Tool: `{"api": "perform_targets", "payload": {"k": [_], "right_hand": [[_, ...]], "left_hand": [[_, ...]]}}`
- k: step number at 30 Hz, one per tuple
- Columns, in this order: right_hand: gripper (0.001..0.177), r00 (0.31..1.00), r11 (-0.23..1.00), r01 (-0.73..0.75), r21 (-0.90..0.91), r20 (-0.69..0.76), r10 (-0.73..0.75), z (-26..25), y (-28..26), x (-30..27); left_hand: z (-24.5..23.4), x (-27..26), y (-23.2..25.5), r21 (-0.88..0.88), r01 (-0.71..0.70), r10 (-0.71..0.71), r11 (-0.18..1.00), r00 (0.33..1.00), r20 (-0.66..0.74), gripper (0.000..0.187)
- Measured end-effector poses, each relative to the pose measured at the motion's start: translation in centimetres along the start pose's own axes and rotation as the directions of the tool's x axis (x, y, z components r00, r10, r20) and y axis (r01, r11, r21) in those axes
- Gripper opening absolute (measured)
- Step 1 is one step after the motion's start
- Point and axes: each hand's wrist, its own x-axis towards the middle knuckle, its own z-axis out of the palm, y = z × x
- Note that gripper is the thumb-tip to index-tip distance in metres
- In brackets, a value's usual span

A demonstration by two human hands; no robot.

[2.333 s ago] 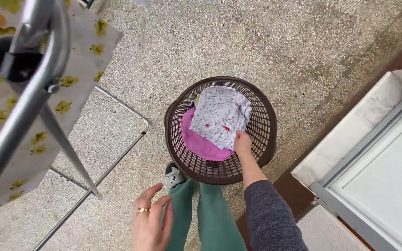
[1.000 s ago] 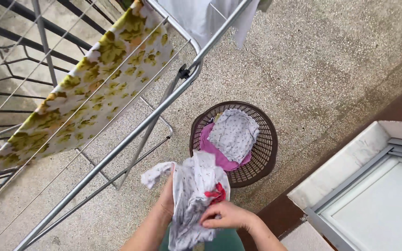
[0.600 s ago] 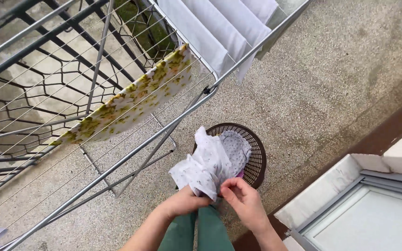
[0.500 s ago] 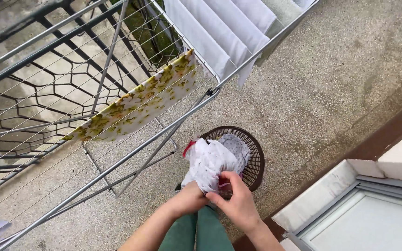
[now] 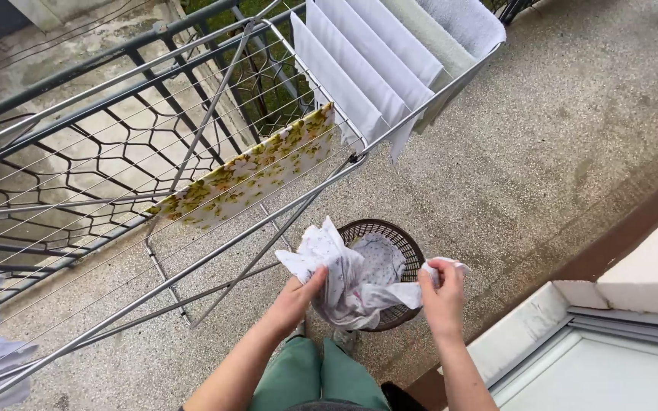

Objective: Hanging various laundry items like socks and small towels on a drying rack on a balcony.

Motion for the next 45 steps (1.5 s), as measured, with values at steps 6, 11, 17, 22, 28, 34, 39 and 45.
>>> {"api": "perform_targets", "payload": {"k": [6,11,17,22,28,34,39,45], "right_hand": [[0.085,0.862,0.952,0.207,0.227,0.418,-0.287,3.8,-4.4,-4.3],[0.024,0.960,0.866,0.075,0.494,0.199,-0.197,5.3,-1.9,-1.1],[0.024,0.998,0.810,0.061,0.584,-0.033,-0.051,0.8,4.8,6.2],[0.016,0.943,0.986,0.168,-0.006,-0.290,-0.163,-2.1,7.5,8.0],[0.011,0.996,0.621,0.083,0.779,-0.056,-0.063,-4.1,2.4,7.4],[0.018,0.928,0.628,0.053,0.777,0.194,-0.318,-6.4,0.5,8.4],[0.038,0.755,0.709,0.051,0.703,0.438,-0.488,-8.9,-1.0,8.0],[0.044,0.749,0.903,0.273,0.331,0.517,-0.415,-11.9,-4.1,7.0]], "left_hand": [[1.1,-1.5,1.7,0.470,-0.395,0.378,0.789,0.916,0.135,0.036],[0.5,-1.9,0.1,0.290,-0.329,0.353,0.899,0.935,-0.035,0.028],[-5.9,-1.4,-0.7,-0.231,-0.394,0.316,0.889,0.896,-0.312,0.019],[-9.3,-1.6,0.3,-0.251,-0.409,0.296,0.877,0.873,-0.386,0.022],[-12.2,-1.7,1.2,0.106,-0.503,0.487,0.858,0.729,-0.481,0.021],[-13.7,-2.3,2.8,0.097,-0.631,0.598,0.770,0.659,-0.455,0.017],[-15.6,-3.6,4.6,-0.282,-0.707,0.554,0.649,0.693,-0.462,0.011],[-20.0,-3.0,4.5,-0.296,-0.738,0.577,0.607,0.665,-0.474,0.021]]}}
